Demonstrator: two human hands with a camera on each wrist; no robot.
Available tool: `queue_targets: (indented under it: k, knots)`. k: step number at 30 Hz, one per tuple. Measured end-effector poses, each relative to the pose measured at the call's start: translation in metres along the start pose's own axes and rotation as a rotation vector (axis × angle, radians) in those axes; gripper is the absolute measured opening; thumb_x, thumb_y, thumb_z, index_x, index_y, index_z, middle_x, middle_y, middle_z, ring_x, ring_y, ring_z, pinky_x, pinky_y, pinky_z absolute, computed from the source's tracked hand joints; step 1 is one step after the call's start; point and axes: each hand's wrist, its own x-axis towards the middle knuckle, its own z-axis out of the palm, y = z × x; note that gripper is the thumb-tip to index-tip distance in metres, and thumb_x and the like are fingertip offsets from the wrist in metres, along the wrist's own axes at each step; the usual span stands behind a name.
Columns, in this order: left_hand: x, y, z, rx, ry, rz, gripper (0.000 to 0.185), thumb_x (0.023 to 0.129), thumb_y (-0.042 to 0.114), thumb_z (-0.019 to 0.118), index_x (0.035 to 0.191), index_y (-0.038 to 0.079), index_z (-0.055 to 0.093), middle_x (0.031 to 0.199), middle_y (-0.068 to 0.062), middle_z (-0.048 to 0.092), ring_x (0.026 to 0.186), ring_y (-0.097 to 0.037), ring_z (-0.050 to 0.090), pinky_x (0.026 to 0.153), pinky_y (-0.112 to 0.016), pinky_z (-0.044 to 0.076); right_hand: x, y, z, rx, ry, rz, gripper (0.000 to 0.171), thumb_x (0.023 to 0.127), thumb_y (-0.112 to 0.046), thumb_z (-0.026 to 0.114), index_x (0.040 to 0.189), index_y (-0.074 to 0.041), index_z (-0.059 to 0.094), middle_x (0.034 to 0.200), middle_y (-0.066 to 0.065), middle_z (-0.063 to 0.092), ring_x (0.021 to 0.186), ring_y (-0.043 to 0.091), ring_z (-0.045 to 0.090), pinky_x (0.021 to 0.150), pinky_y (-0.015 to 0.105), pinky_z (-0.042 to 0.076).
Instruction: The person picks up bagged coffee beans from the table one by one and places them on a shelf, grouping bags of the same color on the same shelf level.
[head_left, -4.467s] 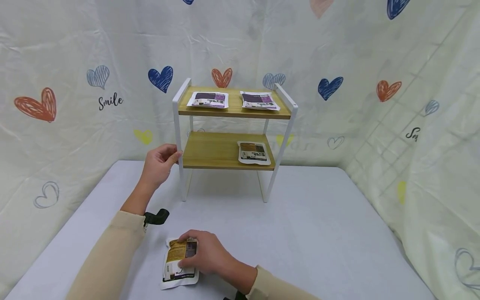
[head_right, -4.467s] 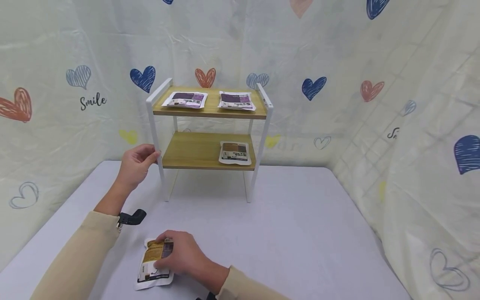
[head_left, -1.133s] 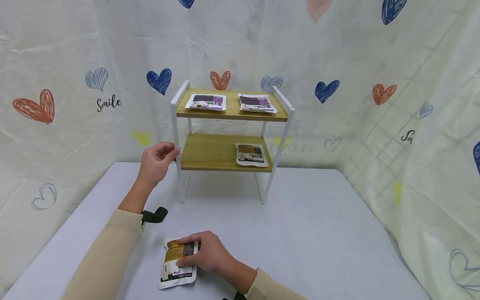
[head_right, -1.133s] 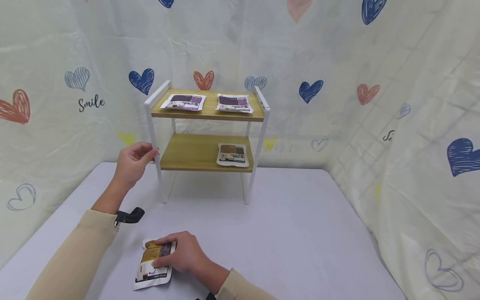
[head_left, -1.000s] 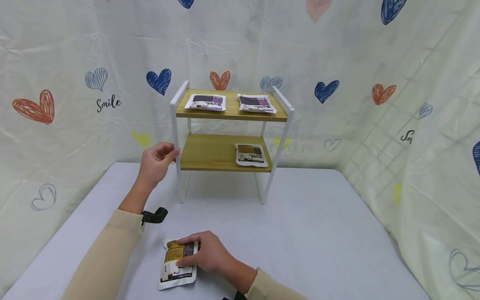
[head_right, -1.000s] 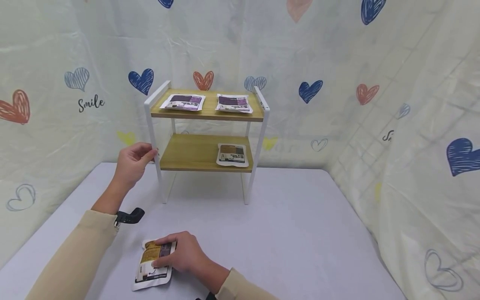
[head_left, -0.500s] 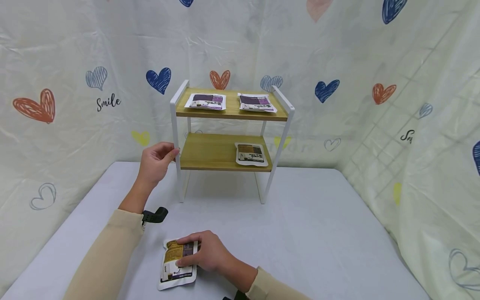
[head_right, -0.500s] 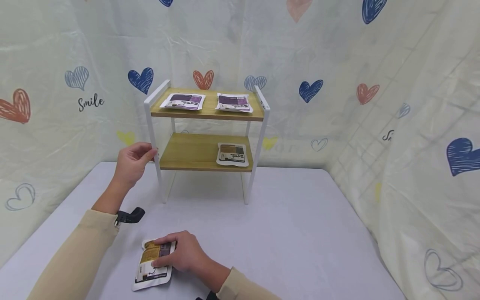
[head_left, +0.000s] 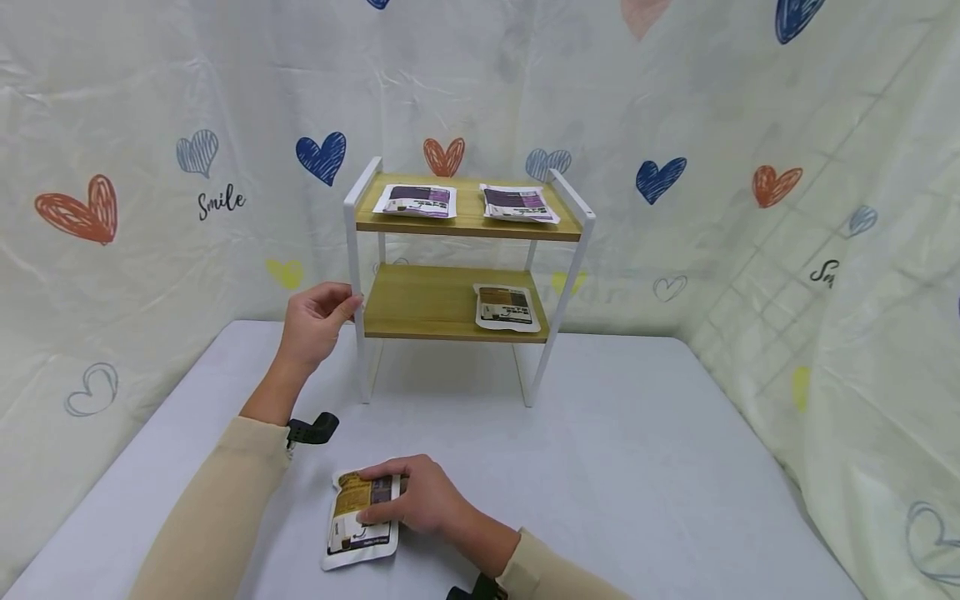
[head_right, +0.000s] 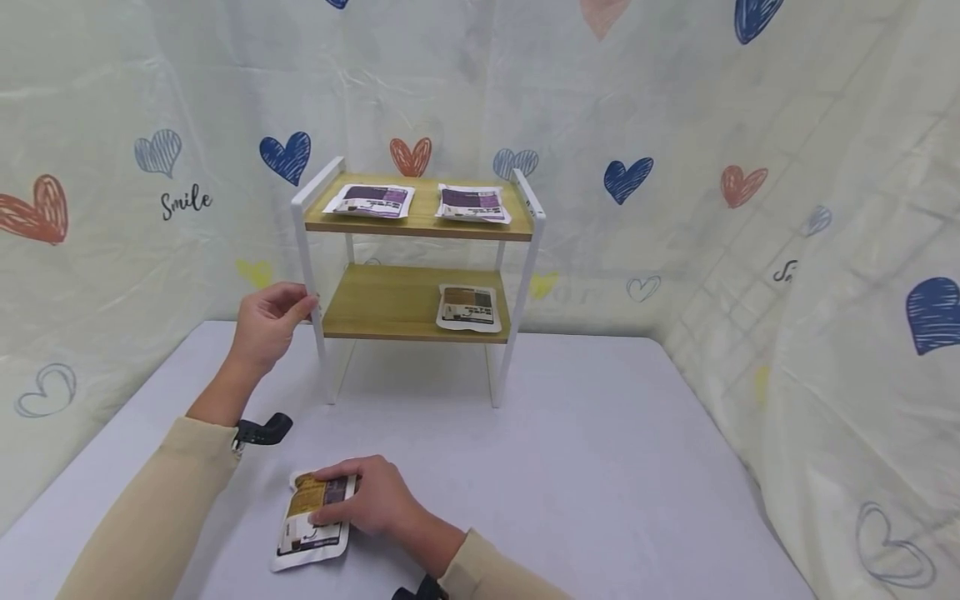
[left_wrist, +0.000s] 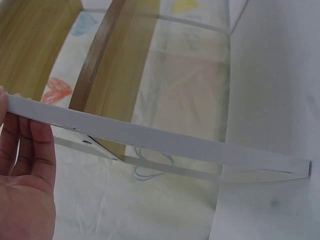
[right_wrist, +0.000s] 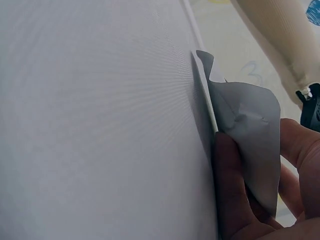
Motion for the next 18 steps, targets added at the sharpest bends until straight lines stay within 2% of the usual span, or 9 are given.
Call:
queue_targets:
  k: [18]
  knots:
    - [0.0002,-0.0006,-0.0009,0.004,-0.006,0.001,0.033,0.097,0.029,0.072,0.113,0.000,0.073,0.091,0.011,0.068,0.080,-0.012,0.063,0.074,-0.015,0.057,0.0022,0.0051,-0.0009,0.064,-0.004,-0.024,0.043,0.074,-0.023,0.093,0.110,-0.041,0.079,0.117,-0.019,0.071,0.118,0.007,0.058,0.113,0.049,0.042]
